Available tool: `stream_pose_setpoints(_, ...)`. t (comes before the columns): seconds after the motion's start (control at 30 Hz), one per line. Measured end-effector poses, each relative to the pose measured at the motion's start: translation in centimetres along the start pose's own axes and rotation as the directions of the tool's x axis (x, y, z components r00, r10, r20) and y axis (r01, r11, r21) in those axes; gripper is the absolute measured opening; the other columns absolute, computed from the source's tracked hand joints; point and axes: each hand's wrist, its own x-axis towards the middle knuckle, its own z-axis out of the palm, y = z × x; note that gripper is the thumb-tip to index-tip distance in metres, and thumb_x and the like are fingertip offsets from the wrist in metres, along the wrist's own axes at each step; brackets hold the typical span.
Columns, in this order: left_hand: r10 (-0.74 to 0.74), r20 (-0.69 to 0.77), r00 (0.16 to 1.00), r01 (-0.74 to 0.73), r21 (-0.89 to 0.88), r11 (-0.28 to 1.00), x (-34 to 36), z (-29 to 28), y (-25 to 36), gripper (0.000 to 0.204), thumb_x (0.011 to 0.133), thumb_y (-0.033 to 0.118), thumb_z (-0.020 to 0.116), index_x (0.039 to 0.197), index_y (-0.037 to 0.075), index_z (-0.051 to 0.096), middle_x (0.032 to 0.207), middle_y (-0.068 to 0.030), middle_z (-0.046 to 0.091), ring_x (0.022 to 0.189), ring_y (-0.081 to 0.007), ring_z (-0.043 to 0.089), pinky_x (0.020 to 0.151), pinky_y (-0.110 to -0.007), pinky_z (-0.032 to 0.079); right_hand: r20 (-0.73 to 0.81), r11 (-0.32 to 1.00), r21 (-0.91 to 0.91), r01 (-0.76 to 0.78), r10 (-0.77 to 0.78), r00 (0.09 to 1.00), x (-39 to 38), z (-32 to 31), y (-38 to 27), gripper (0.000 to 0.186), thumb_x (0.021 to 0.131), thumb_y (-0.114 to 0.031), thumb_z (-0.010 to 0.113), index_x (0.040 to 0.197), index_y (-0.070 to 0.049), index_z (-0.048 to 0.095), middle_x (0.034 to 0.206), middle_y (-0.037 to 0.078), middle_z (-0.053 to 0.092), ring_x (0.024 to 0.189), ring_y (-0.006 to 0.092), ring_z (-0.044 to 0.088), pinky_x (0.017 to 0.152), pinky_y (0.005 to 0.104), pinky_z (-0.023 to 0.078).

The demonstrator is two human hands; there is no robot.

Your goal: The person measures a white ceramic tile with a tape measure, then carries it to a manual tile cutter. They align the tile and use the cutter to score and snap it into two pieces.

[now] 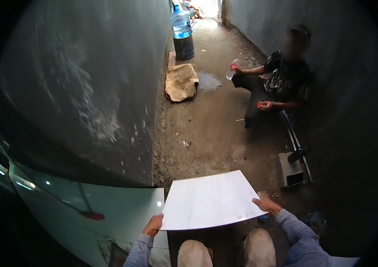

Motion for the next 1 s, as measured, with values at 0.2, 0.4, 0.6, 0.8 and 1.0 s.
stream_pose_setpoints(0.2, -0.142, -0.018, 0.99, 0.142, 0.038, 0.989, -16.4, -4.5, 7.9, 0.056, 0.111, 0.041, 0.05, 0.136, -0.008, 0.062, 0.125, -0.0174, 0.071, 0.107, -0.0278, 0.068, 0.093, -0.042, 0.053, 0.088, 0.976, -0.159, -0.152, 0.167, 0.982, -17.0, -12.2, -11.8, 0.076, 0.101, -0.06, 0.06, 0.121, 0.012, 0.071, 0.114, 0.028, 0.076, 0.109, 0.0362, 0.071, 0.094, 0.0442, 0.052)
stream_pose_setpoints(0.4, -0.386, 0.055, 0.921, 0.388, -0.227, 0.893, -19.6, -7.1, 16.0, 0.052, 0.113, 0.034, 0.049, 0.136, -0.012, 0.059, 0.131, -0.0194, 0.069, 0.112, -0.0276, 0.069, 0.093, -0.042, 0.054, 0.184, 0.863, 0.164, -0.478, 0.449, 0.874, -24.2, -22.7, -22.8, 0.083, 0.098, -0.064, 0.065, 0.121, 0.015, 0.07, 0.119, 0.027, 0.073, 0.108, 0.0314, 0.069, 0.092, 0.0415, 0.051)
stream_pose_setpoints(0.6, -0.444, 0.052, 0.895, 0.427, -0.391, 0.816, -16.2, -10.1, 29.9, 0.05, 0.113, 0.03, 0.048, 0.136, -0.014, 0.058, 0.131, -0.0207, 0.068, 0.112, -0.0292, 0.069, 0.092, -0.043, 0.055, 0.292, 0.827, 0.323, -0.46, 0.375, 0.88, -17.8, -31.1, -30.3, 0.068, 0.1, -0.05, 0.07, 0.116, 0.016, 0.072, 0.107, 0.02, 0.076, 0.094, 0.0258, 0.069, 0.081, 0.0396, 0.052)
stream_pose_setpoints(0.8, -0.453, 0.037, 0.891, 0.408, -0.504, 0.761, -12.9, -14.1, 46.0, 0.048, 0.113, 0.026, 0.047, 0.135, -0.015, 0.058, 0.132, -0.0221, 0.068, 0.113, -0.0307, 0.07, 0.092, -0.044, 0.055, 0.27, 0.848, 0.394, -0.354, 0.261, 0.927, -4.0, -39.2, -37.7, 0.051, 0.1, -0.042, 0.069, 0.097, 0.008, 0.075, 0.082, 0.011, 0.072, 0.063, 0.0195, 0.062, 0.051, 0.0396, 0.043)
stream_pose_setpoints(1.0, -0.347, -0.022, 0.937, 0.294, -0.484, 0.824, -5.3, -17.4, 59.7, 0.046, 0.113, 0.024, 0.048, 0.134, -0.015, 0.058, 0.131, -0.0231, 0.069, 0.113, -0.0314, 0.07, 0.091, -0.045, 0.056, 0.274, 0.833, 0.489, -0.258, 0.133, 0.952, 11.9, -47.5, -48.2, 0.042, 0.1, -0.036, 0.068, 0.092, 0.005, 0.075, 0.076, 0.007, 0.067, 0.058, 0.0177, 0.055, 0.048, 0.0404, 0.037)
